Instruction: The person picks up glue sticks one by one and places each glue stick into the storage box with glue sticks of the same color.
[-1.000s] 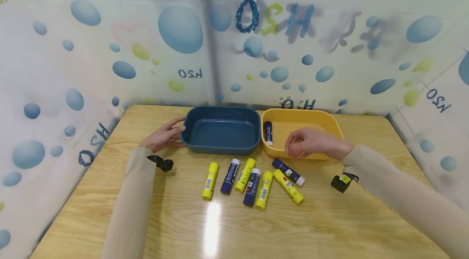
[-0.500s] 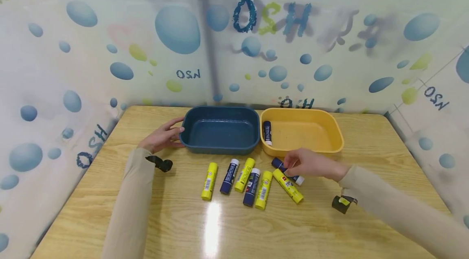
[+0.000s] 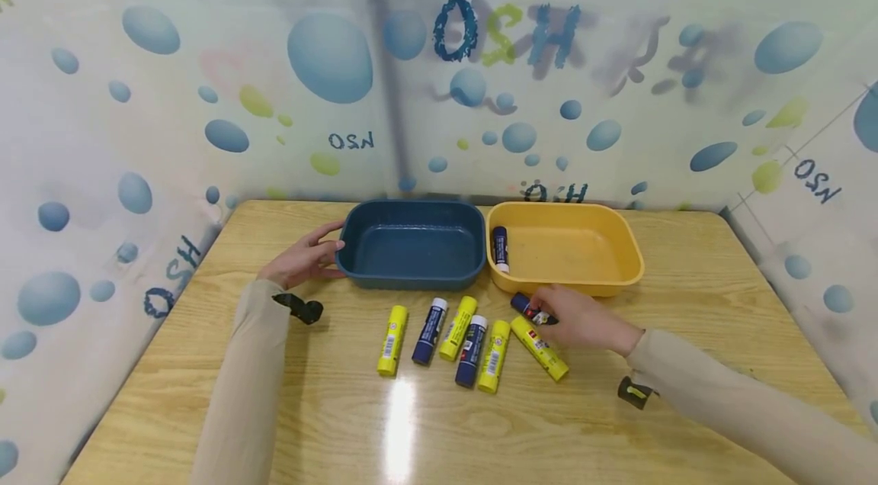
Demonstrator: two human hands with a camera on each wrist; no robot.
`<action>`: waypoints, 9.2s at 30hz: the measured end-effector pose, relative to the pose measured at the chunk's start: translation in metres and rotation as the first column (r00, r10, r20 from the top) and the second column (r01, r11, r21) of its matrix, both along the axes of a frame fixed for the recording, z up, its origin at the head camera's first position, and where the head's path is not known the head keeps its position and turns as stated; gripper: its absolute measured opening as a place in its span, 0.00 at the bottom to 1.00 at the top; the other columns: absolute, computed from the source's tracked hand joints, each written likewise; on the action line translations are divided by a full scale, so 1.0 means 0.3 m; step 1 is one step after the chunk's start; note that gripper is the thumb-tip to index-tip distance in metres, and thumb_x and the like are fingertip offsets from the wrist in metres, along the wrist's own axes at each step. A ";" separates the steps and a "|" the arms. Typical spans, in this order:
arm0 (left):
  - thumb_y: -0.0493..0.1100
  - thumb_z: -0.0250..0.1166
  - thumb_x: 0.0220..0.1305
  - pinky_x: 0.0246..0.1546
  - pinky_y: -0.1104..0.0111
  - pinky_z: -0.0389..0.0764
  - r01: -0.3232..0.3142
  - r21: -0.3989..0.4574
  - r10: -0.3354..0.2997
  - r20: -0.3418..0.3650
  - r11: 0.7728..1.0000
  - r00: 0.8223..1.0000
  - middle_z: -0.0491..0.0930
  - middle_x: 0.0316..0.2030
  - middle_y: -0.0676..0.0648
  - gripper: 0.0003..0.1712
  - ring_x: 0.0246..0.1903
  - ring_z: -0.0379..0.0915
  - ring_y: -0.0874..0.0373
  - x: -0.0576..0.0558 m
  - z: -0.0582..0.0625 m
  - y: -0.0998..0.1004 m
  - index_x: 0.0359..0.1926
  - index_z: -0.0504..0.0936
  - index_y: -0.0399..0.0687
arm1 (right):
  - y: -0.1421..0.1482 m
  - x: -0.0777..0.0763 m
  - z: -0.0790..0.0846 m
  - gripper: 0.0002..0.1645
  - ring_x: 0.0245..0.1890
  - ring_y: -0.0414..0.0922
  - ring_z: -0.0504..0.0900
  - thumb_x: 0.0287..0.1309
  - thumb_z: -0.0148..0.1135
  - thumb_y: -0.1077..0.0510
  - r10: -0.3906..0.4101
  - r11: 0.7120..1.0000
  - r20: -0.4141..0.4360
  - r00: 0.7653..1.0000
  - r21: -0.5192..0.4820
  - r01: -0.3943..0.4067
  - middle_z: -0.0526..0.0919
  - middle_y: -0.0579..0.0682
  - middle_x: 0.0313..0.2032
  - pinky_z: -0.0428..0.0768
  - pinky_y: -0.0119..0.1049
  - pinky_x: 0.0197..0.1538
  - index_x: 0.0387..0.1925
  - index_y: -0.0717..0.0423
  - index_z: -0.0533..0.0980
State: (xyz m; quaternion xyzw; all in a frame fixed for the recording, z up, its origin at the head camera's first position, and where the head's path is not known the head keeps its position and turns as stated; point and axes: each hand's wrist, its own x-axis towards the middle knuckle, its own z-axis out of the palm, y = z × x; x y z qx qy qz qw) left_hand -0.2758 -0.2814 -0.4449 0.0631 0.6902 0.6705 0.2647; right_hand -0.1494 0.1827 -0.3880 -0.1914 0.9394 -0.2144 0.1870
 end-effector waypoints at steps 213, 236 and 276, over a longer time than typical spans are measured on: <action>0.47 0.52 0.75 0.60 0.47 0.65 0.018 -0.032 -0.018 -0.004 0.999 1.000 0.44 0.73 0.37 0.40 0.65 0.58 0.39 0.010 0.011 0.011 0.77 0.40 0.53 | -0.010 -0.271 0.159 0.19 0.39 0.50 0.75 0.58 0.67 0.50 -0.075 0.988 0.192 0.978 0.147 0.046 0.79 0.53 0.40 0.75 0.43 0.43 0.44 0.59 0.77; 0.46 0.50 0.76 0.58 0.49 0.68 0.017 -0.037 -0.017 -0.010 0.999 1.000 0.48 0.71 0.34 0.38 0.53 0.73 0.57 0.020 0.017 0.014 0.77 0.40 0.53 | 0.066 -0.103 0.193 0.21 0.41 0.48 0.76 0.55 0.70 0.51 -0.019 0.998 0.100 0.995 0.065 0.012 0.81 0.52 0.40 0.78 0.43 0.46 0.44 0.61 0.78; 0.46 0.52 0.75 0.61 0.48 0.65 0.015 -0.002 -0.015 0.034 1.000 0.999 0.46 0.72 0.35 0.40 0.61 0.65 0.48 0.019 0.023 0.016 0.77 0.39 0.54 | 0.185 0.002 -0.036 0.15 0.24 0.41 0.68 0.44 0.71 0.58 -0.008 0.993 -0.098 0.995 0.115 0.020 0.72 0.44 0.25 0.68 0.35 0.29 0.33 0.58 0.74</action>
